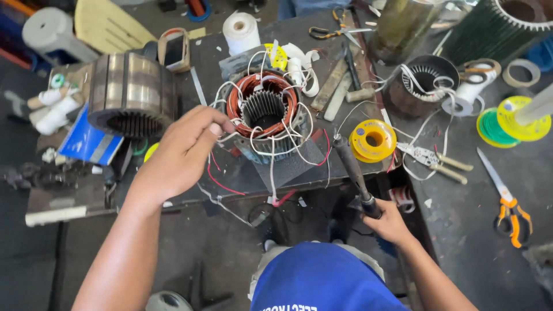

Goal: Finalizing electrical connections on a motor stator by soldering wires

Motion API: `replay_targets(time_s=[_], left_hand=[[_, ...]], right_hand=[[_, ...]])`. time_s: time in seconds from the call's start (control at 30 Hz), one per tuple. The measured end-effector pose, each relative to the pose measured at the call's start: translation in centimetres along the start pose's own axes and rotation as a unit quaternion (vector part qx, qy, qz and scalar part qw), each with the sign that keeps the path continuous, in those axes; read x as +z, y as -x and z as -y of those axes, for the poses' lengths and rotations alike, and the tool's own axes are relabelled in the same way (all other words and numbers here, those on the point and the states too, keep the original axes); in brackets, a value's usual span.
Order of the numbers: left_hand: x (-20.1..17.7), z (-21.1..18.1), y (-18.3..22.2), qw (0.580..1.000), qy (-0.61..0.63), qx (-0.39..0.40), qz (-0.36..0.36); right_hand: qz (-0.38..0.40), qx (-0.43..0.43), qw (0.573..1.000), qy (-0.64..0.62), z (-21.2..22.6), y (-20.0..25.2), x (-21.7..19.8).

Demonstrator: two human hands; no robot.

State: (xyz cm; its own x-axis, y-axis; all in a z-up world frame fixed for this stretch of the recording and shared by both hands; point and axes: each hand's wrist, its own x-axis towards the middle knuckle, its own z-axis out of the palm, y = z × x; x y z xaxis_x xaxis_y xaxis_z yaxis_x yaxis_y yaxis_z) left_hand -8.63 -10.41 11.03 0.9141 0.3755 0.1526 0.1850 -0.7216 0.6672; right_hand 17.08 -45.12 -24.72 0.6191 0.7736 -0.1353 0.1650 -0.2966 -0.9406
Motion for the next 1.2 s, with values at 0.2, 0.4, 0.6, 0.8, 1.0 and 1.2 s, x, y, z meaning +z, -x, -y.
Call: replay_targets(time_s=[0.2, 0.4, 0.6, 0.8, 1.0, 1.2], left_hand=[[-4.2, 1.4, -3.5, 0.973, -0.061, 0.113, 0.191], [-1.1, 2.8, -8.0, 0.957, -0.179, 0.188, 0.132], [7.1, 6.3, -9.1, 0.947, -0.173, 0.26, 0.077], [7.3, 5.4, -7.7, 0.964, -0.103, 0.239, 0.046], [8.2, 4.7, -7.5, 0.965, -0.084, 0.249, 0.018], [8.6, 5.0, -7.8, 0.965, -0.073, 0.253, 0.0]], right_hand=[[-0.064, 0.03, 0.995, 0.069, 0.2, 3.1, 4.9], [-0.11, 0.05, 0.991, 0.062, 1.6, 4.7, 6.5], [-0.14, 0.016, 0.99, 0.0, -0.5, 4.7, 5.5], [-0.074, 0.001, 0.997, 0.021, -0.2, 3.1, 4.7], [-0.007, -0.003, 1.0, -0.013, -1.3, 1.3, 5.1], [0.051, 0.001, 0.997, -0.064, 0.9, 0.9, 5.3]])
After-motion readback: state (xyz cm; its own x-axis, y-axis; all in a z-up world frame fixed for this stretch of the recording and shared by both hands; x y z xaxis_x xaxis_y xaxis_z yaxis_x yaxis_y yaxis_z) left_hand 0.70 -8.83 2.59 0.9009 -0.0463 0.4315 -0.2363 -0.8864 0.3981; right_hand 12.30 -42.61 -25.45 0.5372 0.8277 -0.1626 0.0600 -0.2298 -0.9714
